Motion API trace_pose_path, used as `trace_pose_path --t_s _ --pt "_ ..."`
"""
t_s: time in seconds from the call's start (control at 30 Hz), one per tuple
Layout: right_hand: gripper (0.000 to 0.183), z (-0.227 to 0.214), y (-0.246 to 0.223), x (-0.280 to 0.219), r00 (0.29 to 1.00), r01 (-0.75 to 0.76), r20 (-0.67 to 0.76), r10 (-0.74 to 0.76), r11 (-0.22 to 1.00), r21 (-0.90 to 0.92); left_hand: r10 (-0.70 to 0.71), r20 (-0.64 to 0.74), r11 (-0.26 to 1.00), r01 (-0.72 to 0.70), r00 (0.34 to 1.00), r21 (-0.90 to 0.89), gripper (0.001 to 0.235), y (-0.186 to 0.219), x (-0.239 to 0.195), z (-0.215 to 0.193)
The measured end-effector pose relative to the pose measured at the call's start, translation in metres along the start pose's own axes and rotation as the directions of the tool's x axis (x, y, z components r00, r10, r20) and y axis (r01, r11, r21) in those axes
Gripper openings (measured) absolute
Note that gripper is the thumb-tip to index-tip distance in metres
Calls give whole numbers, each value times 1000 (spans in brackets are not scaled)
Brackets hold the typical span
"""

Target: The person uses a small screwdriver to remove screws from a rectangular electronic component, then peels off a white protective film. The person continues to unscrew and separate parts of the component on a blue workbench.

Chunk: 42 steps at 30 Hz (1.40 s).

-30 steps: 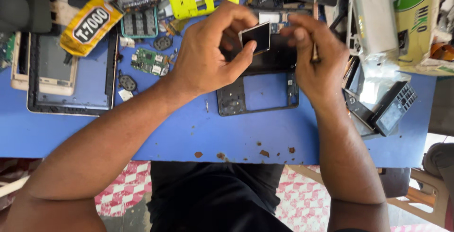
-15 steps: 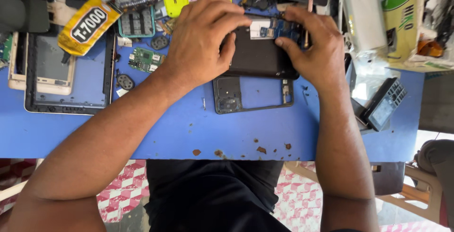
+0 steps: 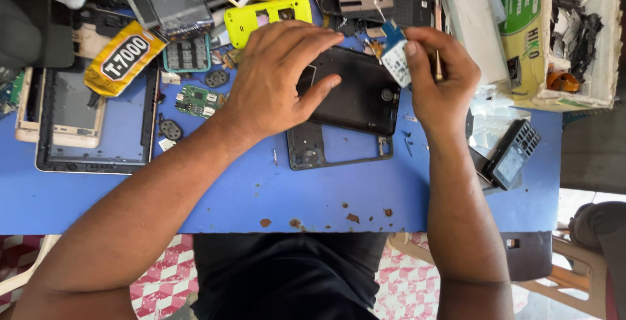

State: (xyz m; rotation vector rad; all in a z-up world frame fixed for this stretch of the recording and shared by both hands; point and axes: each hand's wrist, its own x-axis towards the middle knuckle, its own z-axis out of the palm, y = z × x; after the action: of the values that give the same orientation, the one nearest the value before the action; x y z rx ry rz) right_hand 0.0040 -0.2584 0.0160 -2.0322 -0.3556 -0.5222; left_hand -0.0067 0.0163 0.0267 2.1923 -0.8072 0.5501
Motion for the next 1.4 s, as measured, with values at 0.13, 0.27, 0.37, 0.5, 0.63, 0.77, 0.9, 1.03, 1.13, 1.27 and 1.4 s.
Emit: trace_pose_path --t_s 0.13,0.27,0.37,0.5,0.63,0.77,0.9,1.03,1.13,1.27,1.4 --pt "18 1 -9 -14 993 -84 96 68 980 178 19 -67 986 -29 998 -165 66 7 -4 3" --pt "23 7 -21 -19 982 -147 164 94 926 348 -73 -1 884 64 997 -463 50 10 -2 6" --pt "22 7 -18 -14 995 -88 63 75 968 236 -280 95 607 253 955 -754 36 3 0 11" --pt "23 6 -13 -12 989 -137 91 116 951 277 -353 139 574 331 925 -749 30 -5 -8 13" --pt "24 7 -18 -16 986 -132 136 98 954 269 -319 83 681 289 944 -673 36 -1 -1 11" --pt "26 12 -18 -21 984 -132 158 86 941 313 -197 -46 813 137 979 -566 39 -1 -3 8" --pt "25 13 -18 -20 985 -127 150 89 955 268 -263 83 626 236 961 -743 33 -3 -3 6" --pt "26 15 -23 -18 978 -132 187 92 968 214 -241 21 626 172 970 -761 35 -4 -2 5" --pt "26 16 -21 -23 977 -108 205 66 973 202 -252 31 592 179 967 -786 38 -7 -6 10" --pt "26 15 -22 -27 974 -139 208 92 965 224 -267 6 593 169 964 -787 38 -4 -12 11" --pt "28 14 -24 -23 980 -137 182 86 945 296 -265 6 636 180 964 -750 40 -5 -7 9"
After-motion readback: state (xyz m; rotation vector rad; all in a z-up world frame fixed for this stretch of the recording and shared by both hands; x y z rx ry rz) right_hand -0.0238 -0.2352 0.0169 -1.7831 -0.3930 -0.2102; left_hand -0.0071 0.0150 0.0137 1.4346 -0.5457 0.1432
